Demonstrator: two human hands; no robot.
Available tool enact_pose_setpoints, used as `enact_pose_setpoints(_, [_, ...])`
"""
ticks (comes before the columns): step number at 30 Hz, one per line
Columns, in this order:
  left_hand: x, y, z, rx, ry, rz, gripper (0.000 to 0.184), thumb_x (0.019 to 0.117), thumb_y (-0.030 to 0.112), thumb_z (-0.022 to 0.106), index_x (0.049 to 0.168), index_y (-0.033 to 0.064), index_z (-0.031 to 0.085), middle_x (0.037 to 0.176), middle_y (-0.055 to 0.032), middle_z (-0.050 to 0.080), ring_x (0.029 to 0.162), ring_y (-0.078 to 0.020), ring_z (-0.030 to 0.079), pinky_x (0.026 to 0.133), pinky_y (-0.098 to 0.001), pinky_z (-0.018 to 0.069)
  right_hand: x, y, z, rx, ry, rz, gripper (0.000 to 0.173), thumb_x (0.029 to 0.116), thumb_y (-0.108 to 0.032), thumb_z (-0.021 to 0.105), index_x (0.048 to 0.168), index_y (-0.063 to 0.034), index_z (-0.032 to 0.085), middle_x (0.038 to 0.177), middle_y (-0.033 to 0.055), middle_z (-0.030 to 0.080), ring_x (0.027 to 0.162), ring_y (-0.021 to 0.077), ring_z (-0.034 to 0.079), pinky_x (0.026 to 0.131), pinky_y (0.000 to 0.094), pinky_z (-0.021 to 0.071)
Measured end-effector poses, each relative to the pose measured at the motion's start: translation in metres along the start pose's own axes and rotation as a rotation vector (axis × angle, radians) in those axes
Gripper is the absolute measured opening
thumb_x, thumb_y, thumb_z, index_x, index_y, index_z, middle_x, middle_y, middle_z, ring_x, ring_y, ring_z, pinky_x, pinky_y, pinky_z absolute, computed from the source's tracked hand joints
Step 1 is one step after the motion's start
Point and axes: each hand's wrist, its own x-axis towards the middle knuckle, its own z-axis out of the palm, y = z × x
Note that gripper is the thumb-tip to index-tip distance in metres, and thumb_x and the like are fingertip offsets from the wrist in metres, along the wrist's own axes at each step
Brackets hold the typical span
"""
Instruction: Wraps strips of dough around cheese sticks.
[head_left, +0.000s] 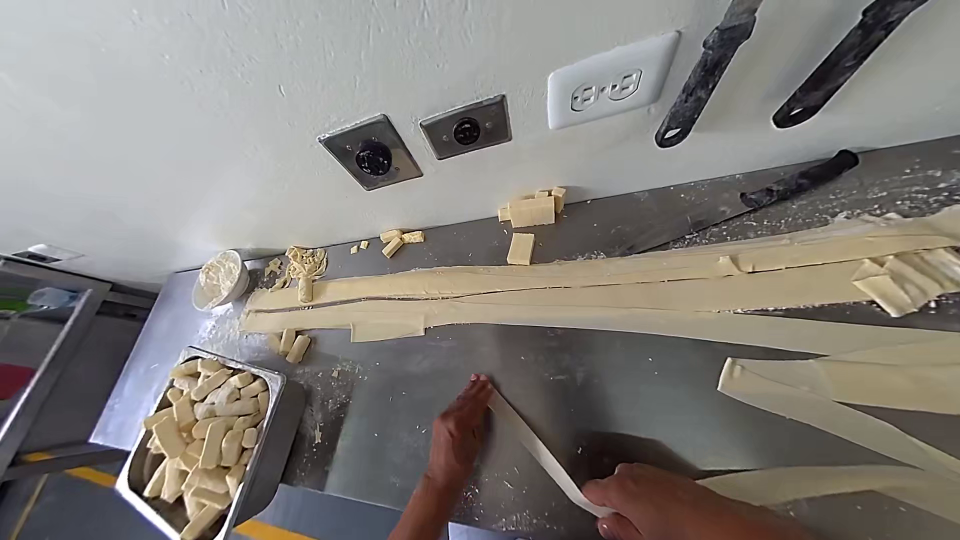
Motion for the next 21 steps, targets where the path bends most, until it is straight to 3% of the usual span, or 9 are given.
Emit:
enact_pose_setpoints(1, [0.001, -0.004, -0.002, -0.022, 0.024, -0.047, 0.029, 0.0916, -0.004, 0.058, 0.117, -0.0117, 0.071, 0.116, -0.0237, 0.073, 0.107, -0.0367, 0.073, 0.094, -0.0481, 0.0581, 0.002, -0.003, 0.001, 0.0, 0.007, -0.019, 0.033, 0.1104, -0.023, 0.047, 0.115, 0.0056, 0.063, 0.095, 0.0275, 0.066, 0.096, 0.0438, 0.066, 0.084, 0.0578, 0.0493])
enact_pose_setpoints(3, [0.0, -0.008, 0.002, -0.053, 0.044, -0.087, 0.038, 0.0897, 0.003, 0.065, 0.123, -0.0157, 0.065, 0.121, -0.0276, 0.07, 0.112, -0.0413, 0.07, 0.101, -0.0536, 0.0532, 0.008, -0.008, 0.001, 0.005, 0.025, -0.053, 0.033, 0.1108, -0.022, 0.046, 0.112, 0.0059, 0.063, 0.092, 0.0266, 0.065, 0.093, 0.0424, 0.066, 0.083, 0.0563, 0.0489])
enact_pose_setpoints(5, [0.001, -0.004, 0.01, -0.078, 0.07, -0.076, 0.034, 0.0858, 0.003, 0.068, 0.115, -0.0133, 0.07, 0.118, -0.0267, 0.071, 0.112, -0.0423, 0.07, 0.101, -0.0545, 0.0528, 0.013, -0.012, 0.002, 0.015, 0.033, -0.072, 0.033, 0.1108, -0.022, 0.045, 0.113, 0.0063, 0.063, 0.093, 0.027, 0.065, 0.093, 0.0429, 0.065, 0.083, 0.0567, 0.0489])
enact_pose_setpoints(8, [0.012, 0.003, 0.019, -0.045, 0.118, -0.094, 0.026, 0.0897, -0.006, 0.061, 0.112, -0.011, 0.073, 0.12, -0.0275, 0.07, 0.115, -0.0436, 0.068, 0.101, -0.0524, 0.0536, 0.015, -0.01, 0.009, 0.035, 0.071, -0.071, 0.034, 0.1099, -0.024, 0.048, 0.115, 0.0069, 0.062, 0.093, 0.0286, 0.065, 0.094, 0.0451, 0.066, 0.084, 0.059, 0.0492])
enact_pose_setpoints(12, [0.008, 0.004, 0.009, -0.041, -0.045, 0.012, 0.032, 0.0922, -0.009, 0.053, 0.12, -0.0114, 0.069, 0.128, -0.0266, 0.067, 0.122, -0.0422, 0.064, 0.105, -0.0489, 0.0518, 0.021, -0.005, 0.011, 0.025, 0.124, -0.07, 0.034, 0.109, -0.023, 0.049, 0.114, 0.0063, 0.064, 0.093, 0.0297, 0.067, 0.094, 0.0473, 0.067, 0.083, 0.0615, 0.0499])
enact_pose_setpoints(14, [0.007, -0.004, 0.002, -0.074, -0.012, -0.042, 0.032, 0.0926, -0.004, 0.058, 0.121, -0.0141, 0.067, 0.125, -0.027, 0.068, 0.117, -0.0402, 0.068, 0.103, -0.0495, 0.0535, 0.028, -0.008, 0.011, 0.063, 0.135, -0.132, 0.033, 0.1086, -0.022, 0.05, 0.109, 0.0073, 0.064, 0.09, 0.0284, 0.065, 0.089, 0.0453, 0.066, 0.08, 0.0602, 0.0496])
enact_pose_setpoints(16, [0.006, -0.008, 0.007, -0.072, 0.014, -0.056, 0.042, 0.0903, 0.006, 0.065, 0.125, -0.0174, 0.062, 0.127, -0.03, 0.066, 0.12, -0.0446, 0.065, 0.107, -0.0554, 0.0486, 0.032, -0.015, 0.006, 0.103, 0.121, -0.149, 0.032, 0.109, -0.022, 0.05, 0.109, 0.0072, 0.063, 0.092, 0.0268, 0.066, 0.091, 0.0427, 0.066, 0.083, 0.0585, 0.0493])
enact_pose_setpoints(19, [0.006, -0.004, 0.016, -0.052, 0.046, -0.033, 0.032, 0.0889, 0.002, 0.066, 0.116, -0.013, 0.07, 0.12, -0.0272, 0.07, 0.114, -0.0436, 0.068, 0.101, -0.0551, 0.053, 0.029, -0.014, 0.002, 0.177, 0.136, -0.11, 0.032, 0.1092, -0.023, 0.05, 0.11, 0.0065, 0.062, 0.095, 0.0247, 0.066, 0.093, 0.0394, 0.066, 0.084, 0.0562, 0.0491])
enact_pose_setpoints(21, [0.008, -0.003, 0.017, -0.012, 0.052, -0.002, 0.028, 0.0914, -0.003, 0.059, 0.114, -0.0132, 0.071, 0.122, -0.0287, 0.068, 0.117, -0.046, 0.066, 0.104, -0.0561, 0.0507, 0.021, -0.007, 0.001, 0.207, 0.129, -0.062, 0.033, 0.1089, -0.025, 0.051, 0.112, 0.007, 0.061, 0.095, 0.0251, 0.066, 0.092, 0.0391, 0.066, 0.083, 0.056, 0.0492])
